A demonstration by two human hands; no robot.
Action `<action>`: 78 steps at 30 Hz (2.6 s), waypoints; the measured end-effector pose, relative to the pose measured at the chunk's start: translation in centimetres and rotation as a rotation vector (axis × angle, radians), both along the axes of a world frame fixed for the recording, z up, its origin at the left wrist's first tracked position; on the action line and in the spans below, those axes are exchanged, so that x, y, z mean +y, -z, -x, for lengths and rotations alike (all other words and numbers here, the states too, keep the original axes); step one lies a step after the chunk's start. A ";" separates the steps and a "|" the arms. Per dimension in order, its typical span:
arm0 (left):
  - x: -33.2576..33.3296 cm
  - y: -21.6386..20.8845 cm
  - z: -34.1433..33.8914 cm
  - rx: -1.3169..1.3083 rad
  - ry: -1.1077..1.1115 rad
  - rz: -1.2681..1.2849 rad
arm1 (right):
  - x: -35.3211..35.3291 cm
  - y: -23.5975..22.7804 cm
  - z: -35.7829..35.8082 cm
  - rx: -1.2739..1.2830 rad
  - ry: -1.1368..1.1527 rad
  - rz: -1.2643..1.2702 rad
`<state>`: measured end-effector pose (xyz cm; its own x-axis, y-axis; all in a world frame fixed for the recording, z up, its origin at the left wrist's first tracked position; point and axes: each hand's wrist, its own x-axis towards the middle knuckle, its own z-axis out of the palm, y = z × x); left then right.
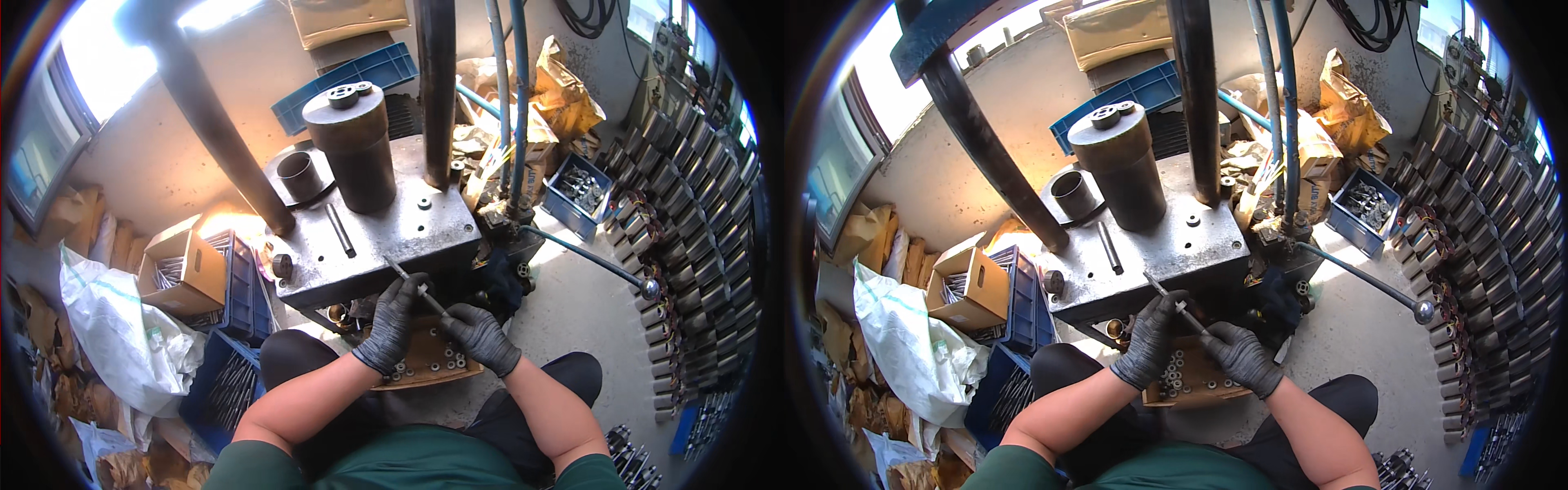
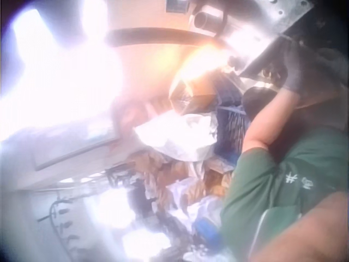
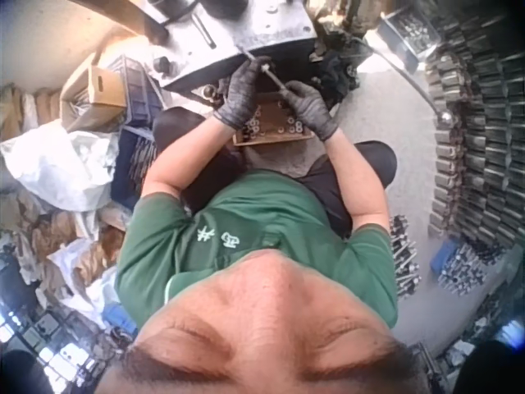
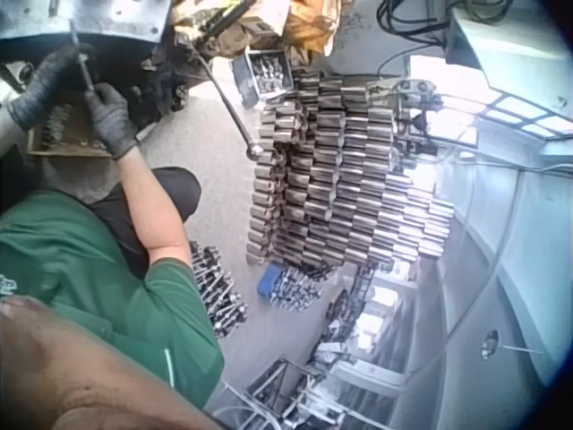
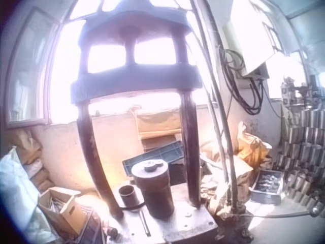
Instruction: The person wipes metal rings with a cloth, slides them onto a metal shaft, and inserts the assembly into a press machine, pulling the lever to press the components together.
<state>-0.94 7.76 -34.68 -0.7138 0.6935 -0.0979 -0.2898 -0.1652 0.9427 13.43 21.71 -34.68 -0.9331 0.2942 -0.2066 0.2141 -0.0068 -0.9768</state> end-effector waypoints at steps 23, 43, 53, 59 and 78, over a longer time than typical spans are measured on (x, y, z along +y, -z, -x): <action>-2.3 1.1 1.6 -0.357 -0.112 -0.020 | -2.4 -7.1 24.1 0.383 -0.671 -1.322; -0.5 4.3 4.6 -0.214 -0.072 0.050 | -0.4 -16.2 14.9 -0.022 -0.865 -1.520; -1.4 2.6 4.0 0.227 -0.113 0.134 | 13.9 -23.7 -6.3 -0.681 -0.682 -1.664; -0.7 -6.7 6.0 0.279 -0.106 -0.297 | 14.3 -23.5 -11.5 -0.599 -0.368 -1.504; 9.7 -23.4 31.5 1.089 -0.562 0.169 | 12.4 -23.3 -10.8 -0.299 0.047 -1.348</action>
<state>-32.48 17.50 -11.28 -0.6739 0.3012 0.6746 0.7303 0.1337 0.6699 24.24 34.14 -11.40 -0.8880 0.4543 0.0711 0.4407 0.8849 -0.1510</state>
